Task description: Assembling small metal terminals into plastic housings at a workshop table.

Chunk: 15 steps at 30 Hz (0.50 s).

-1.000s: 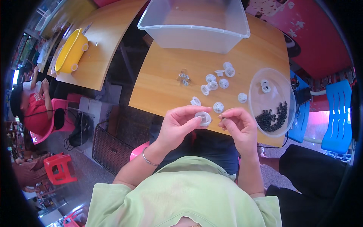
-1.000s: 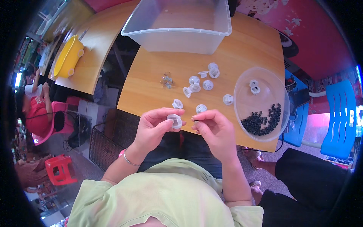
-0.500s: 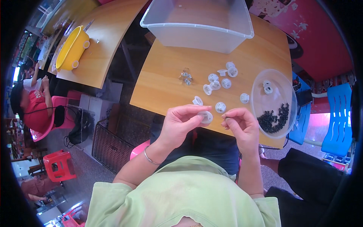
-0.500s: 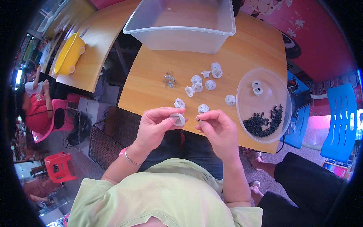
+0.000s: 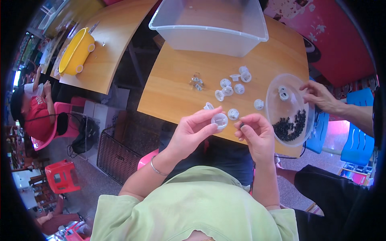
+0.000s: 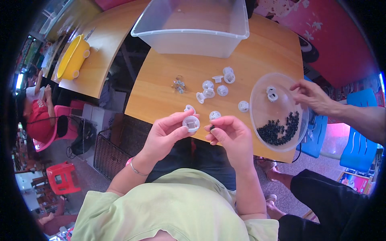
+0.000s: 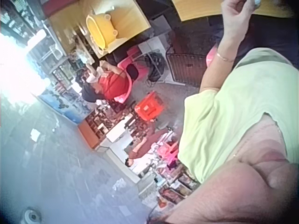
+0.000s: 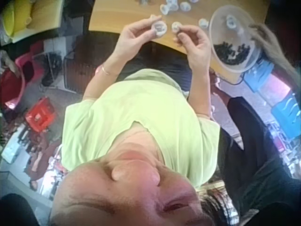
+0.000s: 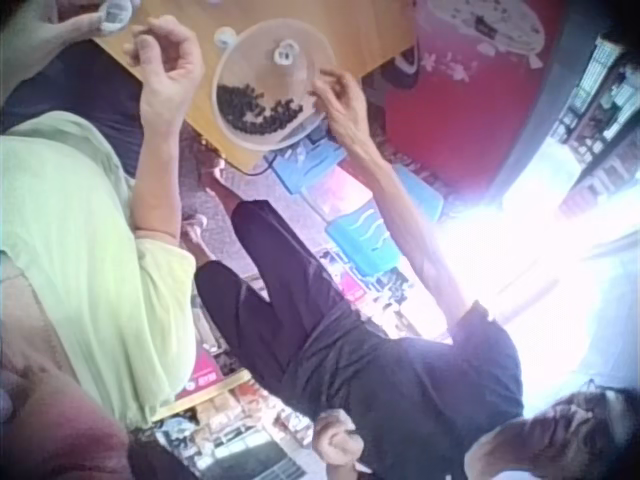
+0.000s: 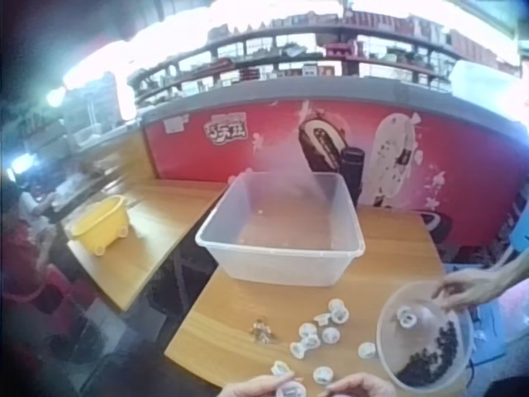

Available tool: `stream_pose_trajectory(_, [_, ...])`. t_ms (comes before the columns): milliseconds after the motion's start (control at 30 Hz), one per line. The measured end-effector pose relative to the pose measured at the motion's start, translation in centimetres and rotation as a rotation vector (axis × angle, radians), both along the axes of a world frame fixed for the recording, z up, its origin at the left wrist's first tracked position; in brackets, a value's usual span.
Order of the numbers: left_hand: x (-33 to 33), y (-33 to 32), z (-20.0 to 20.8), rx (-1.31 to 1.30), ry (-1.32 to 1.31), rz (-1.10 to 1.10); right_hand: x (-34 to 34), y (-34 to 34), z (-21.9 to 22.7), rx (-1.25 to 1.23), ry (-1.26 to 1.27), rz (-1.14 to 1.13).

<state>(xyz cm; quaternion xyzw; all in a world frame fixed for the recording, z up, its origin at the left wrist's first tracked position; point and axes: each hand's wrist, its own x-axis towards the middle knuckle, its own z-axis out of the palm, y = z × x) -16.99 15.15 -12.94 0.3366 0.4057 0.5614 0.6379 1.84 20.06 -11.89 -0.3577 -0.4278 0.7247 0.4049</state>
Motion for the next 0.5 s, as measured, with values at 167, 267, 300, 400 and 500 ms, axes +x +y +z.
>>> stream_pose_trajectory(167, [-0.2,-0.5,0.3,0.052,-0.024,-0.02,-0.2,-0.4,0.1,-0.099,0.104,0.009])
stream_pose_trajectory(267, [-0.3,-0.8,0.1,0.047,-0.048,-0.013,-0.3,-0.5,0.0,-0.125,0.159,0.055])
stream_pose_trajectory(300, [-0.4,-0.8,0.2,0.041,-0.089,-0.017,-0.4,-0.6,0.0,-0.108,0.149,0.054])
stream_pose_trajectory(400, [-0.4,-1.1,0.3,0.05,-0.129,-0.015,-0.6,-0.8,0.3,-0.096,0.136,0.053])
stream_pose_trajectory(500, [-0.4,-1.2,0.3,0.07,-0.127,-0.009,-0.7,-0.9,0.4,-0.096,0.13,0.055])
